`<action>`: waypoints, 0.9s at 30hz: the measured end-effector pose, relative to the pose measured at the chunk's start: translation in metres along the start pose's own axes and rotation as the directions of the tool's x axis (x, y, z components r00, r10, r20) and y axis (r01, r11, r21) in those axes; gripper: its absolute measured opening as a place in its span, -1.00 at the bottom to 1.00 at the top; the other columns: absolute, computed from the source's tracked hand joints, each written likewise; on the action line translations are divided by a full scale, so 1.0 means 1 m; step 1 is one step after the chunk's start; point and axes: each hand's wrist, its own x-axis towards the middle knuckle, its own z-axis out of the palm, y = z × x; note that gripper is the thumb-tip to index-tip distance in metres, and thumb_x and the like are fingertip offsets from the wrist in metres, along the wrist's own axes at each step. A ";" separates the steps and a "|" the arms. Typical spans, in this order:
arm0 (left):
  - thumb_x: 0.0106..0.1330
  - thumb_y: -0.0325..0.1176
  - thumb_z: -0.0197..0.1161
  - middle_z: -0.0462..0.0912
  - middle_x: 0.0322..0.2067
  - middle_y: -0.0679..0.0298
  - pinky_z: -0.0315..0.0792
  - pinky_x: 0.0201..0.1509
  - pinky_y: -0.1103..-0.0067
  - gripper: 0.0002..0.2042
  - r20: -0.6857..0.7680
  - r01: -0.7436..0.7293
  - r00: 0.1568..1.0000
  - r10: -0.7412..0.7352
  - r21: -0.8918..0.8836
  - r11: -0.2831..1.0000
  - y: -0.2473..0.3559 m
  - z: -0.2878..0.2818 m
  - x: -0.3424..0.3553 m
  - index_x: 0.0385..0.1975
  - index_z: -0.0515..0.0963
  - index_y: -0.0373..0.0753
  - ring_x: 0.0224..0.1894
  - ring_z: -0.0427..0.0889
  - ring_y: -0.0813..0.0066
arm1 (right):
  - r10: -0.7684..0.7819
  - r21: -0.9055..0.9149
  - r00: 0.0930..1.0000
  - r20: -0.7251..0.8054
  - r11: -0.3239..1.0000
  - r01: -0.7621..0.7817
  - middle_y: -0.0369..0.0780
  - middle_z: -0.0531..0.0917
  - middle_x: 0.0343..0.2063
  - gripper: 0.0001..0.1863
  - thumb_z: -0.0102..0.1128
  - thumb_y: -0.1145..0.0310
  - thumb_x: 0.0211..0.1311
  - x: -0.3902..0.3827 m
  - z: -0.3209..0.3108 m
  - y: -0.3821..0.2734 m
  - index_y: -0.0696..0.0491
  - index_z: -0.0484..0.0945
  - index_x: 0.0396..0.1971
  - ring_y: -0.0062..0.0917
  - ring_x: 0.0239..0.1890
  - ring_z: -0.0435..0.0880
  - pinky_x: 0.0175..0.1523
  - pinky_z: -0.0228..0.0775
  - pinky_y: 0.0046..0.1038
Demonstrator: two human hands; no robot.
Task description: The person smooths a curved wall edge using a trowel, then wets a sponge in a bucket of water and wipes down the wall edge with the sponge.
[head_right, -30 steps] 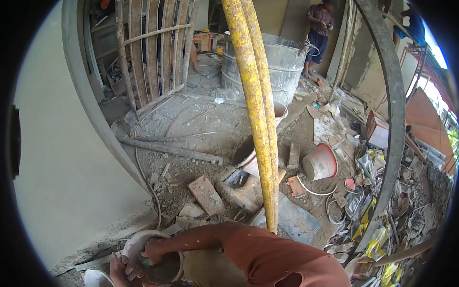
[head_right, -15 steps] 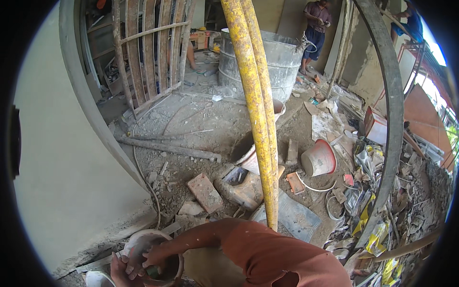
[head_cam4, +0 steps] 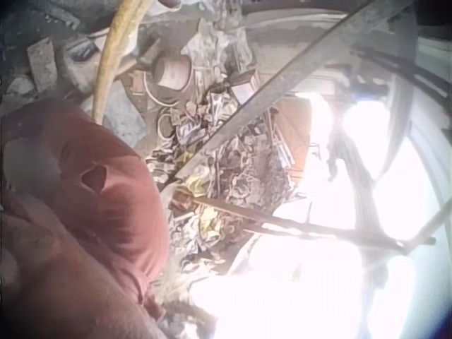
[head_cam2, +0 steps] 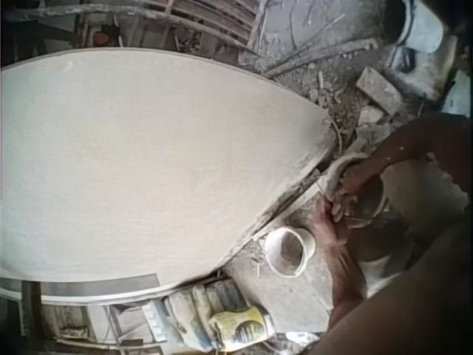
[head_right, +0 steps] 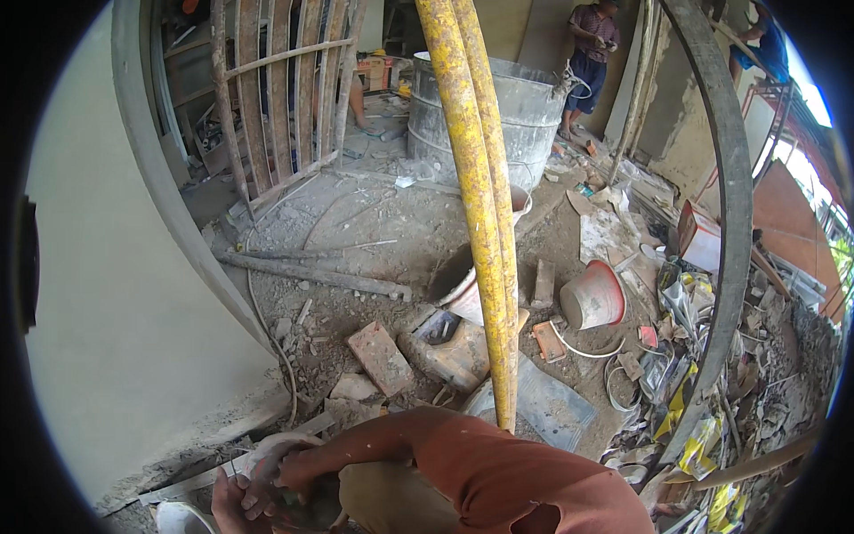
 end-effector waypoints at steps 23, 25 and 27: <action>0.54 -0.02 0.07 0.21 -0.67 0.48 0.28 -0.47 0.60 -0.69 -0.126 0.039 0.991 -0.035 0.029 0.999 -0.006 -0.001 0.006 -0.38 0.47 -0.07 -0.63 0.21 0.59 | 0.051 0.178 0.997 -0.054 0.983 -0.041 0.18 0.44 0.20 -0.02 0.50 -0.12 -0.06 -0.024 -0.011 -0.019 -0.26 0.28 0.42 0.22 0.27 0.44 0.30 0.34 0.09; 0.58 0.03 -0.10 0.18 -0.67 0.51 0.22 -0.55 0.57 -0.59 -0.109 -0.115 0.986 0.124 0.086 0.990 -0.007 -0.018 0.012 -0.40 0.46 -0.11 -0.71 0.10 0.69 | -0.061 -0.286 0.987 -0.146 0.958 0.017 0.17 0.54 0.13 -0.29 0.44 -0.15 0.03 -0.034 -0.026 -0.024 -0.02 0.56 0.11 0.05 0.22 0.51 0.18 0.44 0.01; 0.58 0.04 -0.09 0.19 -0.67 0.51 0.25 -0.49 0.55 -0.58 -0.107 -0.111 0.987 0.117 0.058 0.992 0.003 -0.004 0.004 -0.39 0.53 -0.11 -0.70 0.11 0.68 | -0.133 -0.307 0.968 -0.212 0.949 0.063 0.15 0.51 0.15 -0.29 0.42 -0.15 0.05 -0.033 -0.040 -0.031 -0.02 0.56 0.13 0.00 0.22 0.52 0.17 0.43 -0.01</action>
